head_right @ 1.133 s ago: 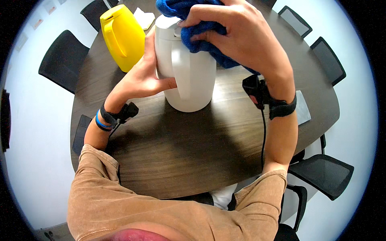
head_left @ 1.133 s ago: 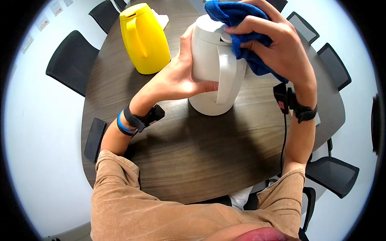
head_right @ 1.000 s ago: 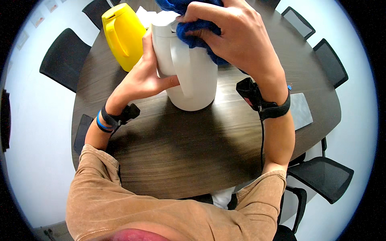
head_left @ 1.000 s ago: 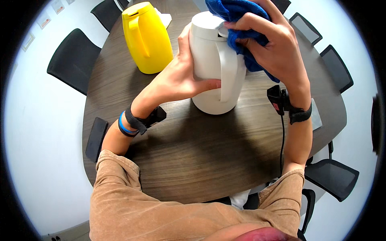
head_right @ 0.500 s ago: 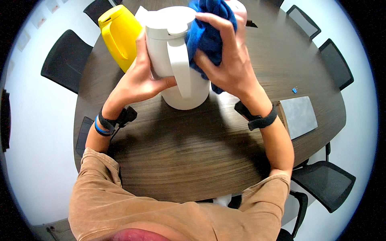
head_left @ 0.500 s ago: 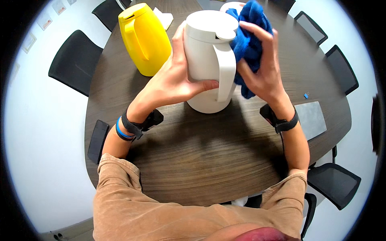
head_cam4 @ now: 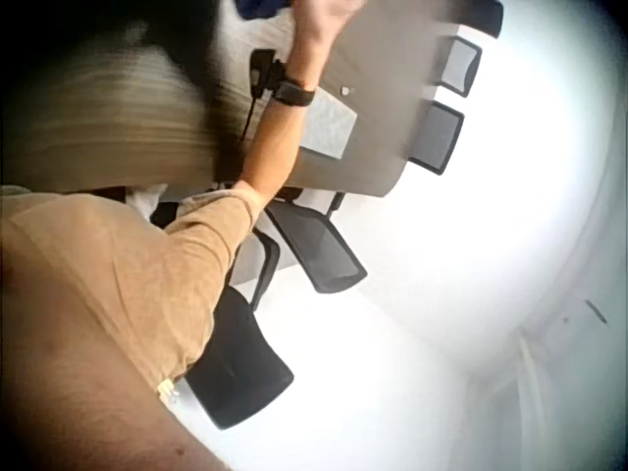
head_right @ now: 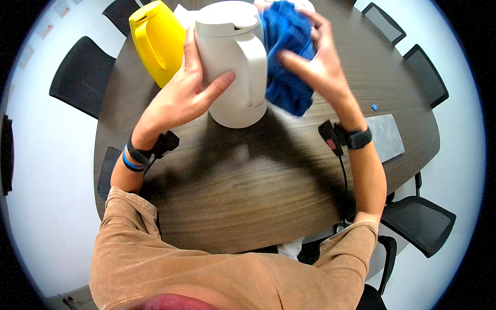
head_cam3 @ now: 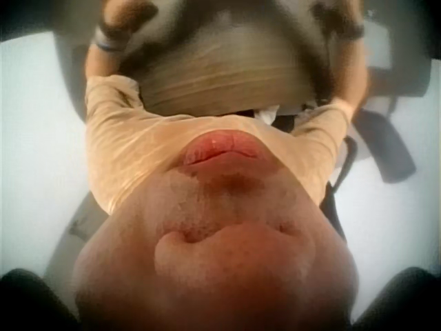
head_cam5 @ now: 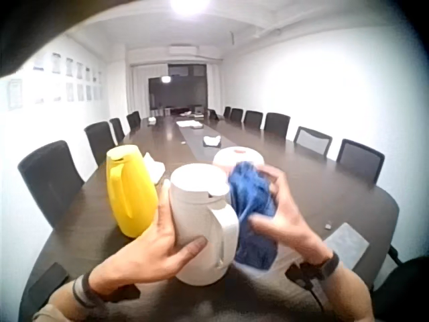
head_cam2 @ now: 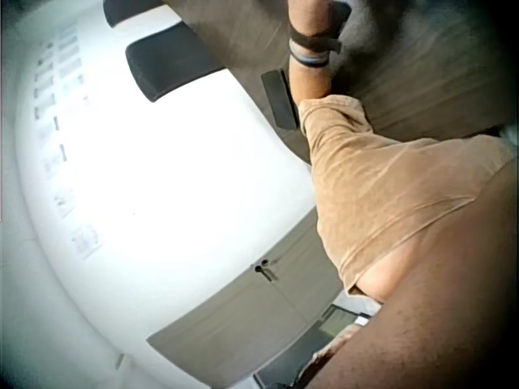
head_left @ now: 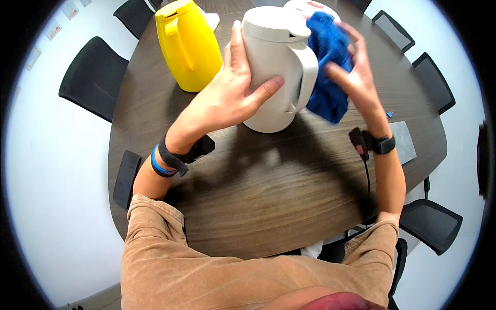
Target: The person wipes the exterior of a yellow thermos, a white thermos, and a pink humidifier using a blue cloth. The person opens the lids of the white thermos and pink humidifier to wipe the interior surfaces before closing them.
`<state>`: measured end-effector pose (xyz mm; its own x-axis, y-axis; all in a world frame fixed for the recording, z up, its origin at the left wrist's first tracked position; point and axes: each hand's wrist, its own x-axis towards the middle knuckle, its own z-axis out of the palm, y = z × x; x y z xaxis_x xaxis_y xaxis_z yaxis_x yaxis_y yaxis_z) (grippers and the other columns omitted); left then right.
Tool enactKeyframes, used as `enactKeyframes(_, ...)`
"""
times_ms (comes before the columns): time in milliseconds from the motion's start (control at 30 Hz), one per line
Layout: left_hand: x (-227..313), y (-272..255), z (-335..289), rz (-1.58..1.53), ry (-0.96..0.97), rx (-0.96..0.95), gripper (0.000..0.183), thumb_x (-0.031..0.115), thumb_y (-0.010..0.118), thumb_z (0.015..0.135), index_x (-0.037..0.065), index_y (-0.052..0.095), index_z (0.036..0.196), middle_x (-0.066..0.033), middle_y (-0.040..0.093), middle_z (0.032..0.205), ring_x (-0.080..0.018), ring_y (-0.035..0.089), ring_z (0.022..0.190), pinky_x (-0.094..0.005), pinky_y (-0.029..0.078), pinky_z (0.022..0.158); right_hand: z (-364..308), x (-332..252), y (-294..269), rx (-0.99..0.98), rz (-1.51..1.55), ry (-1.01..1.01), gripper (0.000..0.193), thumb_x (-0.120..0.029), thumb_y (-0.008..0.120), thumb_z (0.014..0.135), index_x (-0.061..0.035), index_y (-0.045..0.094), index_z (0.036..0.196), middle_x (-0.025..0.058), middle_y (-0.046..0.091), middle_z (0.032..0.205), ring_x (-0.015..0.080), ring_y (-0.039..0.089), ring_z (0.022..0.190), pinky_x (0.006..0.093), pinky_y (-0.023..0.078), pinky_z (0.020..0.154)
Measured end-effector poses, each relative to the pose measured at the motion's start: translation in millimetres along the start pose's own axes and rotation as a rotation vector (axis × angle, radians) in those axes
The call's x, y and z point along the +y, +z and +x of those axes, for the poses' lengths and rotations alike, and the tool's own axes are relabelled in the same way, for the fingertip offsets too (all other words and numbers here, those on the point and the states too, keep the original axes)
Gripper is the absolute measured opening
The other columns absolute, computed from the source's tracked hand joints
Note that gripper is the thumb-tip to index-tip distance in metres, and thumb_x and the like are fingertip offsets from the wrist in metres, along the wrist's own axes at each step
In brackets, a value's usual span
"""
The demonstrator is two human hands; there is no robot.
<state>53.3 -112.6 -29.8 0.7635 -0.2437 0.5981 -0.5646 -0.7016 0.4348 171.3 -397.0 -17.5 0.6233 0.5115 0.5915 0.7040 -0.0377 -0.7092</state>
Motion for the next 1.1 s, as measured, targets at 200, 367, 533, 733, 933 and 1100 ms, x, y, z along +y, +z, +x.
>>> enactKeyframes(200,4,-22,-5,0.074,0.019,-0.111,0.103,0.033,0.072,0.104,-0.006,0.001,0.168,-0.0383,0.025,0.167,-0.0471,0.029,0.159,-0.0458,0.028,0.131,5,-3,1,-0.052,-0.03,0.132,0.108,-0.066,0.073,0.094,-0.0161,0.015,0.172,0.0237,0.042,0.163,0.0377,0.044,0.15,0.0508,0.041,0.124)
enactKeyframes(367,-1,-27,0,-0.027,-0.012,-0.057,0.101,0.033,0.082,0.096,0.003,0.018,0.168,-0.0319,0.042,0.158,-0.0454,0.053,0.143,-0.0501,0.053,0.114,-43,9,25,-0.103,-0.046,0.39,0.106,-0.064,0.067,0.101,-0.0092,0.011,0.173,0.0206,0.034,0.171,0.0356,0.037,0.156,0.049,0.031,0.13)
enactKeyframes(533,0,-27,-3,0.122,-0.009,0.015,0.101,0.04,0.091,0.086,0.002,0.033,0.16,-0.0274,0.054,0.144,-0.0407,0.066,0.128,-0.049,0.059,0.105,-15,-19,11,0.034,0.027,0.227,0.085,-0.06,0.066,0.104,-0.0087,0.036,0.164,0.0223,0.052,0.156,0.0329,0.05,0.147,0.0458,0.04,0.125)
enactKeyframes(733,-2,-29,2,0.021,-0.042,-0.071,0.089,0.043,0.093,0.085,0.002,0.039,0.144,-0.026,0.056,0.145,-0.0426,0.062,0.134,-0.051,0.053,0.113,19,-53,8,0.101,-0.651,-0.492,0.069,-0.053,0.075,0.1,-0.0216,0.05,0.156,0.013,0.058,0.148,0.0299,0.065,0.128,0.0394,0.061,0.1)
enactKeyframes(933,-37,-22,5,-0.331,-0.006,-0.213,0.105,0.041,0.093,0.085,0.004,0.02,0.152,-0.0298,0.049,0.154,-0.0414,0.049,0.15,-0.0539,0.046,0.122,-52,0,29,0.044,-0.1,0.162,0.083,-0.062,0.06,0.106,-0.0126,0.029,0.165,0.021,0.049,0.154,0.0309,0.053,0.138,0.0485,0.041,0.119)
enactKeyframes(1100,-25,-26,5,-0.166,-0.014,-0.195,0.11,0.04,0.096,0.083,0.002,0.021,0.155,-0.0285,0.051,0.151,-0.0389,0.054,0.144,-0.0531,0.051,0.116,-72,-6,16,-0.092,-0.15,0.215,0.094,-0.054,0.082,0.094,-0.0079,0.035,0.161,0.0178,0.057,0.146,0.0294,0.056,0.138,0.0471,0.043,0.12)
